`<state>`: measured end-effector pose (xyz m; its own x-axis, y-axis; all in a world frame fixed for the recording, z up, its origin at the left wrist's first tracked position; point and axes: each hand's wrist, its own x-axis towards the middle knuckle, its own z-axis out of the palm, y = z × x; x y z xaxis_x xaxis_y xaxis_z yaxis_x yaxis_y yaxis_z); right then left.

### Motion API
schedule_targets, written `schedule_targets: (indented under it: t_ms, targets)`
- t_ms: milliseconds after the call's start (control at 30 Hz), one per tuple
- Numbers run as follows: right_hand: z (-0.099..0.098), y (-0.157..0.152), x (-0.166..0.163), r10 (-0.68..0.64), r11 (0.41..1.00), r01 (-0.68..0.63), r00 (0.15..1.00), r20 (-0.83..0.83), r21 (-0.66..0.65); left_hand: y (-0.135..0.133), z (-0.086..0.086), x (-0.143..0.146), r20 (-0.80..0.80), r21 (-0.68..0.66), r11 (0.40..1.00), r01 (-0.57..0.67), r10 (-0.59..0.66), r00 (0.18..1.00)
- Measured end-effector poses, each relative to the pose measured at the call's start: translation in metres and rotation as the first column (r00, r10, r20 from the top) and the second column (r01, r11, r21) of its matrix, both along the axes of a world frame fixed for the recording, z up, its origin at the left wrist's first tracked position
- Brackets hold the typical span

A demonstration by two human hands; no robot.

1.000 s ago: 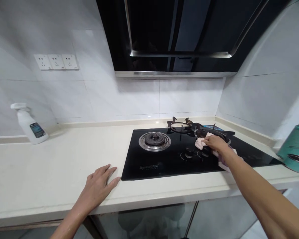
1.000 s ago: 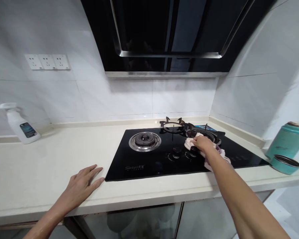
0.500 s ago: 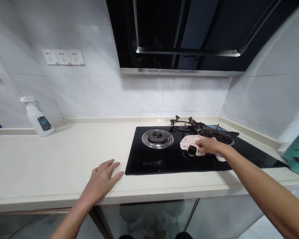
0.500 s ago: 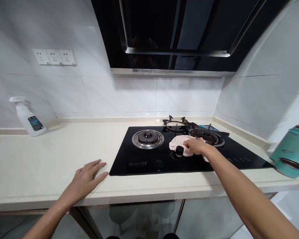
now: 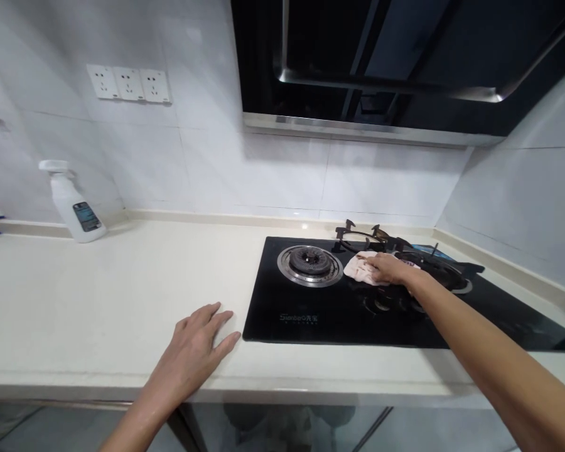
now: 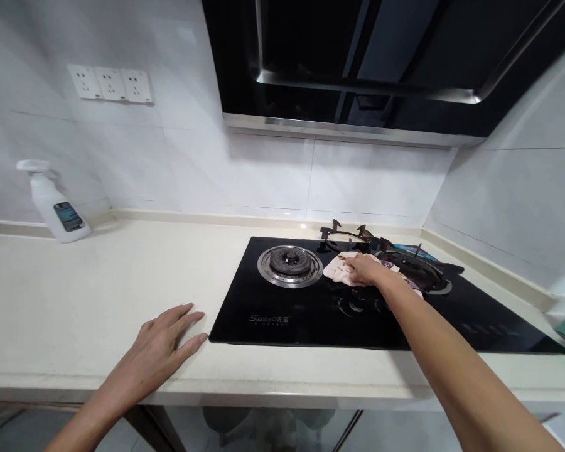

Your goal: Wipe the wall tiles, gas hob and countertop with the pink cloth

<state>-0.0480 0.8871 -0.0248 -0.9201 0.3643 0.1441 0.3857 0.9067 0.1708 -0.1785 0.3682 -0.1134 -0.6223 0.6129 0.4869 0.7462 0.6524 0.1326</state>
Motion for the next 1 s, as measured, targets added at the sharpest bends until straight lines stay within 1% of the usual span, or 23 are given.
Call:
schedule_targets:
  t_ms: [67, 133, 200, 300, 400, 500, 667, 767, 867, 933, 1000]
  targets:
    - [0.003, -0.001, -0.018, 0.008, 1.000, -0.009, 0.998, 0.067, 0.015, 0.000, 0.000, 0.001, -0.005, 0.009, 1.000, 0.003, -0.003, 1.000]
    - [0.005, -0.007, -0.029, 0.009, 0.999, -0.013, 0.993, 0.116, 0.033, 0.001, 0.000, 0.002, -0.003, 0.012, 1.000, -0.003, 0.003, 1.000]
    - [0.007, -0.017, -0.032, 0.021, 0.998, -0.028, 0.990, 0.138, 0.051, 0.002, 0.001, 0.004, -0.002, 0.012, 1.000, -0.008, 0.008, 1.000]
    - [0.008, -0.042, -0.022, 0.080, 0.994, -0.090, 0.988, 0.136, 0.070, 0.003, 0.002, 0.007, -0.006, 0.007, 1.000, -0.011, 0.011, 1.000]
    - [0.007, -0.079, -0.007, 0.188, 0.978, -0.196, 0.976, 0.113, 0.068, 0.005, 0.003, 0.009, -0.011, -0.004, 1.000, -0.023, 0.023, 1.000]
    - [0.002, -0.123, 0.004, 0.297, 0.952, -0.301, 0.952, 0.068, 0.055, 0.006, 0.006, 0.013, -0.028, -0.017, 0.999, -0.031, 0.031, 0.999]
    - [-0.009, -0.200, 0.014, 0.428, 0.904, -0.428, 0.901, -0.062, 0.014, 0.007, 0.011, 0.018, -0.013, -0.028, 0.999, -0.029, 0.029, 1.000]
    - [-0.018, -0.246, 0.007, 0.482, 0.870, -0.492, 0.864, -0.145, -0.037, 0.007, 0.012, 0.017, -0.003, -0.027, 0.999, -0.025, 0.025, 1.000]
    - [-0.028, -0.288, -0.011, 0.535, 0.819, -0.563, 0.820, -0.204, -0.114, 0.007, 0.011, 0.012, 0.021, -0.009, 1.000, -0.014, 0.014, 1.000]
    - [-0.034, -0.309, -0.023, 0.582, 0.768, -0.618, 0.783, -0.220, -0.167, 0.006, 0.010, 0.010, 0.039, 0.020, 1.000, 0.007, -0.008, 0.999]
    - [-0.038, -0.319, -0.029, 0.622, 0.719, -0.659, 0.752, -0.220, -0.218, 0.004, 0.011, 0.009, 0.053, 0.052, 0.998, 0.020, -0.022, 0.998]
